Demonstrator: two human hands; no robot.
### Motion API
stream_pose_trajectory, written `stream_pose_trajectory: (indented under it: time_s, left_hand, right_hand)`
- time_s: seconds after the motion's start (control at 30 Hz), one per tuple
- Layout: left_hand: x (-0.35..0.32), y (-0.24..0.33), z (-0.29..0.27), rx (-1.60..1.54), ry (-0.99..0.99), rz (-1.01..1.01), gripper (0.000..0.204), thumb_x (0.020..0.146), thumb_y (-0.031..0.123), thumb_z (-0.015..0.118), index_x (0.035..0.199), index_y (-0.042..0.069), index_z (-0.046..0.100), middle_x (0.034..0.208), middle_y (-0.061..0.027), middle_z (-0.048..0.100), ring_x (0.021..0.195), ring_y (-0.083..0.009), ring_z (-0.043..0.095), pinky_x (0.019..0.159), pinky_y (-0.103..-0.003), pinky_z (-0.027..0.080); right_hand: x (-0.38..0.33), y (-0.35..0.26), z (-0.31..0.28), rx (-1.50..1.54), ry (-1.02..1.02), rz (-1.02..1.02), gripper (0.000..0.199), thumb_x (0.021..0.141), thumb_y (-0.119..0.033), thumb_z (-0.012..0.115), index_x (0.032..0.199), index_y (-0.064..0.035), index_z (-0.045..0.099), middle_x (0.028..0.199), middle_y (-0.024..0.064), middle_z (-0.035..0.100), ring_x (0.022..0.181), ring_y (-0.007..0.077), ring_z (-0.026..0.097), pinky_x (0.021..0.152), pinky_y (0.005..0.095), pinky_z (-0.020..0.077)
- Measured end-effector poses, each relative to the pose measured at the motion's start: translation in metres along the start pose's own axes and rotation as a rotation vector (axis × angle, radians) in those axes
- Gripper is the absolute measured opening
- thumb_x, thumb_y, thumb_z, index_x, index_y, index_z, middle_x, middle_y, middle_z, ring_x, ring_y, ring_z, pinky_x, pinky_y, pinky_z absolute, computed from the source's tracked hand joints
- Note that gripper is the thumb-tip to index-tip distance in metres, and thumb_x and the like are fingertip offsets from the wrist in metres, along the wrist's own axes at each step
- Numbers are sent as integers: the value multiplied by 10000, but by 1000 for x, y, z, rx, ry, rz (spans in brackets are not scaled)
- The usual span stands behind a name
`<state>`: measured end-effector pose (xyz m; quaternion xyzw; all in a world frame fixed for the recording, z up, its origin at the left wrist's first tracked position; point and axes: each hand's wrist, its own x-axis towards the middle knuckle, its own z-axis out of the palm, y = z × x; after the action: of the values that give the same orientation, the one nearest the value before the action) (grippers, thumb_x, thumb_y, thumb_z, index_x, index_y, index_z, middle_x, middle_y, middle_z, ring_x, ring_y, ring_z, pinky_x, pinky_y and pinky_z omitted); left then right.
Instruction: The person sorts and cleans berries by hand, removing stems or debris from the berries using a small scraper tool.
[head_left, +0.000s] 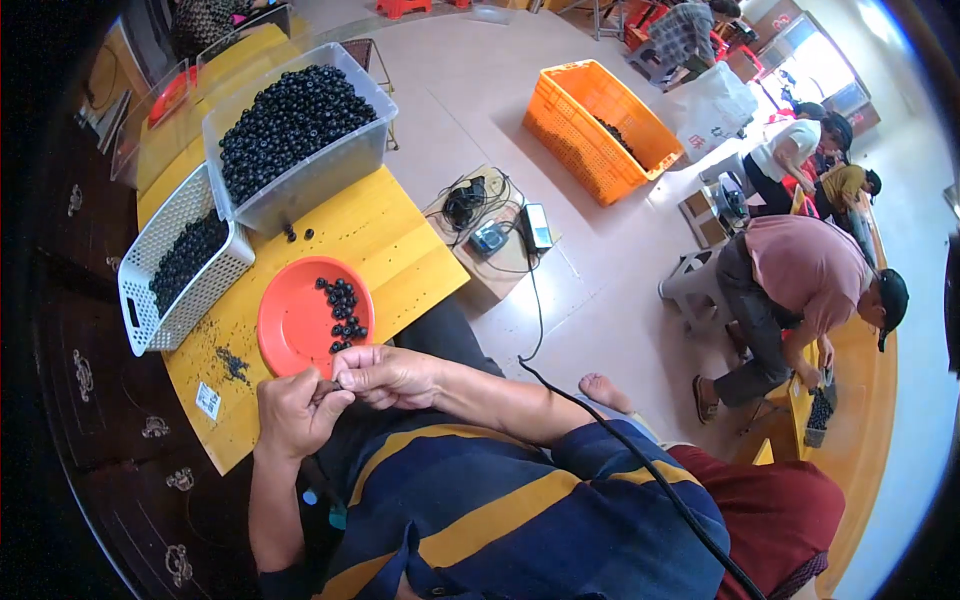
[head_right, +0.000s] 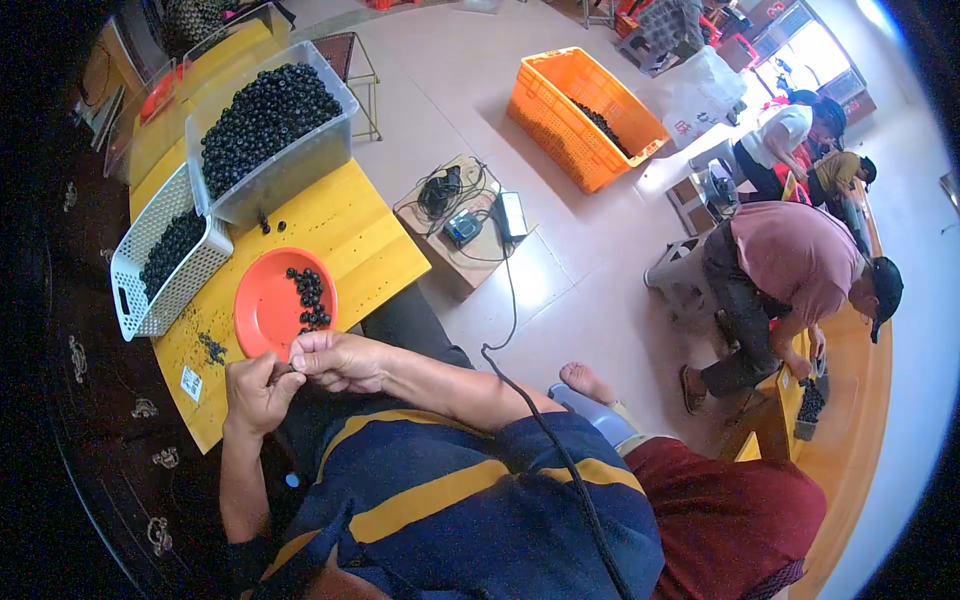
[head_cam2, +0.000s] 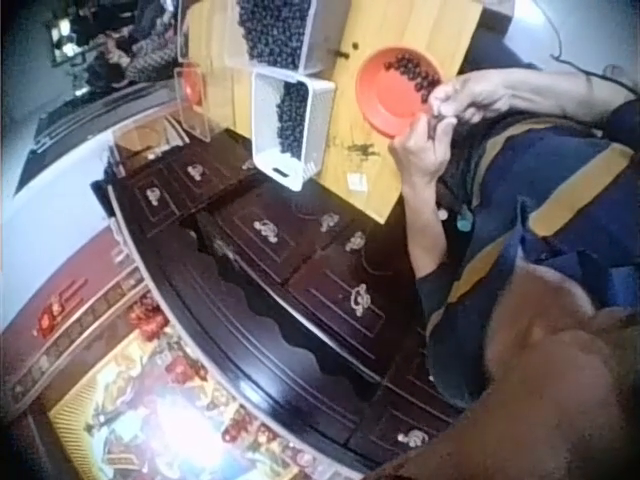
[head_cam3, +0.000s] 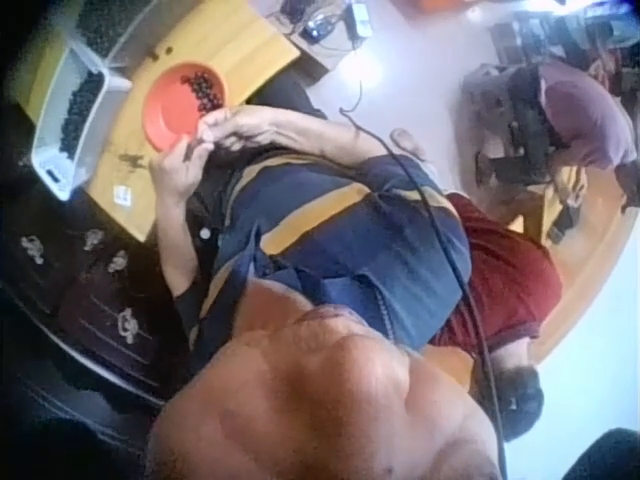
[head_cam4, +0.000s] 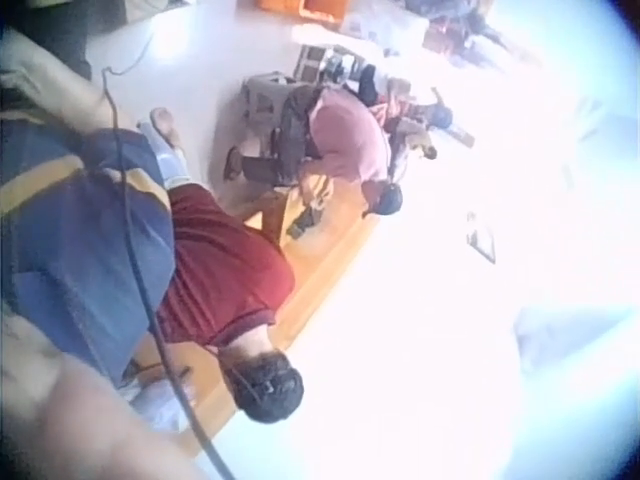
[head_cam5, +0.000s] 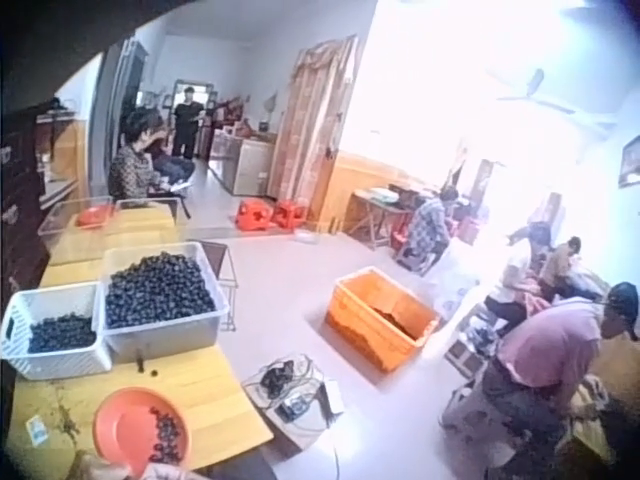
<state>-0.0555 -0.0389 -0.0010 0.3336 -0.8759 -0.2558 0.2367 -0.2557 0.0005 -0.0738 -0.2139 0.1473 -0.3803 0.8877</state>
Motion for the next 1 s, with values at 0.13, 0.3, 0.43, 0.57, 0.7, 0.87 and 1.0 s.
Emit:
stream_pose_trajectory:
  time_s: [0.13, 0.3, 0.43, 0.57, 0.7, 0.87, 1.0]
  left_hand:
    - [0, -4, -1, 8, 8, 21, 518, 849, 429, 804, 667, 67, 482, 547, -115, 543, 506, -324, 612, 471, -396, 445]
    - [-14, -11, -5, 17, 22, -5, 469, 850, 374, 806, 668, 71, 498, 570, -122, 562, 520, -334, 615, 479, -411, 454]
    - [-4, -16, -3, -8, 20, -38, 347, 900, 384, 743, 760, 88, 625, 640, -149, 610, 599, -345, 660, 537, -429, 497]
    - [2, -20, 2, -29, 45, -21, 434, 890, 442, 735, 698, 82, 588, 569, -130, 586, 539, -325, 634, 510, -429, 476]
    - [-13, -24, -5, -2, 77, -46, 490, 887, 491, 733, 666, 84, 574, 543, -124, 565, 521, -333, 615, 497, -437, 462]
    - [-17, -24, -7, -15, 85, -19, 507, 877, 503, 743, 650, 85, 570, 556, -122, 576, 533, -331, 626, 496, -436, 462]
    - [-17, -23, -3, 13, 100, 18, 506, 874, 498, 750, 649, 82, 571, 567, -119, 586, 535, -328, 630, 494, -430, 465]
  right_hand:
    - [3, 1, -2, 35, -44, 27, 182, 995, -310, 691, 936, -181, 577, 688, -101, 408, 522, 25, 279, 464, 202, 178]
    - [11, 9, -2, 118, -7, 115, 164, 1005, -271, 676, 967, -157, 564, 708, -82, 434, 500, 16, 272, 453, 194, 186]
    - [9, -8, 0, 42, 129, 132, 102, 1001, -236, 672, 1013, -176, 590, 734, -105, 480, 510, -5, 317, 436, 177, 241]
    - [2, -12, 0, 151, 79, 51, 174, 983, -204, 693, 1087, -137, 570, 815, -50, 544, 528, -4, 359, 468, 157, 272]
    - [13, -6, 6, 168, 96, 108, 145, 1005, -223, 670, 1059, -129, 573, 795, -46, 539, 532, 6, 347, 474, 160, 272]
    - [16, 0, 8, 165, 43, 68, 141, 1016, -233, 656, 1029, -122, 571, 791, -37, 539, 540, 11, 346, 476, 159, 274]
    - [14, -1, 12, 198, 123, 109, 145, 1016, -237, 656, 1014, -123, 566, 794, -34, 543, 541, 16, 357, 476, 162, 280]
